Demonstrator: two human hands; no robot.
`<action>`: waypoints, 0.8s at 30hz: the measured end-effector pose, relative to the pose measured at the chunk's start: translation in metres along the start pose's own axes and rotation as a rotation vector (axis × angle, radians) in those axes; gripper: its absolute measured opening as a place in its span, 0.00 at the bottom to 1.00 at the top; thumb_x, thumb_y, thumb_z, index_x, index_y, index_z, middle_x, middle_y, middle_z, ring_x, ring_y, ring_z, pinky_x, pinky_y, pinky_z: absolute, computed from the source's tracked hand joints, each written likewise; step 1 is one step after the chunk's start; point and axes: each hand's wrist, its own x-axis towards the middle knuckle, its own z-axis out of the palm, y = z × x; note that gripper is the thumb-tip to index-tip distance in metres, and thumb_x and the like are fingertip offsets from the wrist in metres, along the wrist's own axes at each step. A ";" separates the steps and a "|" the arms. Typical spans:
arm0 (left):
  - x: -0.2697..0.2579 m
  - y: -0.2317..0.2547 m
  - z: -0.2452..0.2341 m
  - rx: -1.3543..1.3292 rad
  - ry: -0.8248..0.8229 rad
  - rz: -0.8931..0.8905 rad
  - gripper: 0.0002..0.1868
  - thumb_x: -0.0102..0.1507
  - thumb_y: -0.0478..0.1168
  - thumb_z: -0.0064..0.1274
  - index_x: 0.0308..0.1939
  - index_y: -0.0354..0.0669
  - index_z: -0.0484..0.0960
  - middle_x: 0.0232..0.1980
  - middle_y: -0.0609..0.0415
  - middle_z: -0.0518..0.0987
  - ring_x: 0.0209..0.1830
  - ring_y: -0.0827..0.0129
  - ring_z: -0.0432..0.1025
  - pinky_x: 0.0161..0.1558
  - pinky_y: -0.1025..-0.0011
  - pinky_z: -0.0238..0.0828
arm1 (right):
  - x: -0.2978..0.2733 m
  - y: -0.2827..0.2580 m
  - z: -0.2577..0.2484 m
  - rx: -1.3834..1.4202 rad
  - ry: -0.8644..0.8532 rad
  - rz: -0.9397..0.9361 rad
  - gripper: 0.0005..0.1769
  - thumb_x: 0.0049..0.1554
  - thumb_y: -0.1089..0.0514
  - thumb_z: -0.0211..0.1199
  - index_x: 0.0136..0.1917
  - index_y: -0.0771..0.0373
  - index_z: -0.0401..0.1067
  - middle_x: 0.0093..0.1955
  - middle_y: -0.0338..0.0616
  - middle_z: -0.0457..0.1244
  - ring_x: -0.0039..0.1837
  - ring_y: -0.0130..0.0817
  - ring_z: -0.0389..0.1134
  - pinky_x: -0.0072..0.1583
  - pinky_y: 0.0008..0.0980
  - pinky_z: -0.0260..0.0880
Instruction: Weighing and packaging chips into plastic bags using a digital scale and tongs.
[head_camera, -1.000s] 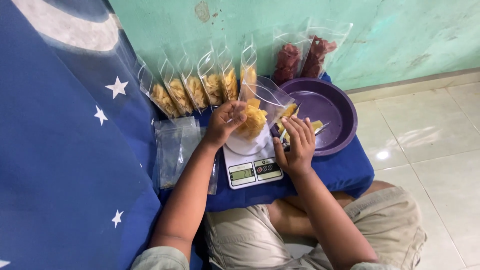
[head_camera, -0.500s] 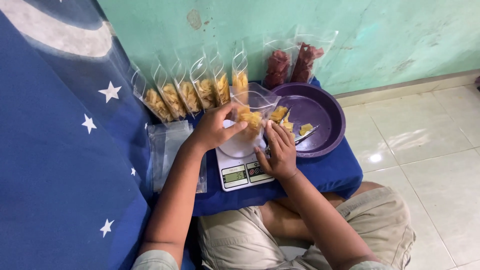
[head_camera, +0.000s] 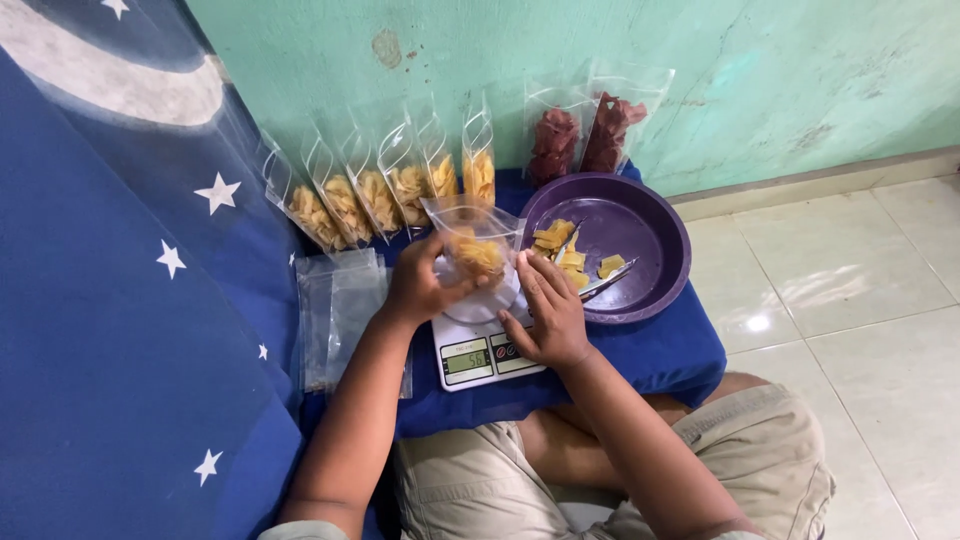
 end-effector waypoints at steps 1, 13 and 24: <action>0.002 0.004 0.001 0.001 0.000 0.005 0.34 0.46 0.56 0.79 0.50 0.47 0.83 0.35 0.46 0.82 0.39 0.47 0.80 0.46 0.55 0.78 | -0.001 0.002 0.001 -0.002 0.004 -0.002 0.38 0.57 0.47 0.66 0.71 0.77 0.66 0.67 0.62 0.66 0.70 0.62 0.66 0.69 0.57 0.63; 0.007 0.014 0.002 -0.002 0.012 0.142 0.32 0.51 0.60 0.72 0.44 0.39 0.81 0.35 0.42 0.82 0.37 0.42 0.78 0.44 0.50 0.75 | -0.001 0.003 0.001 0.078 -0.063 0.010 0.46 0.55 0.42 0.66 0.74 0.77 0.62 0.67 0.64 0.65 0.70 0.66 0.64 0.69 0.60 0.62; 0.008 0.006 0.000 0.065 0.101 0.171 0.32 0.49 0.61 0.74 0.41 0.39 0.82 0.30 0.45 0.81 0.32 0.46 0.78 0.42 0.54 0.75 | -0.003 0.000 0.001 0.057 -0.100 0.046 0.46 0.55 0.42 0.66 0.76 0.76 0.60 0.68 0.61 0.65 0.70 0.63 0.64 0.70 0.59 0.61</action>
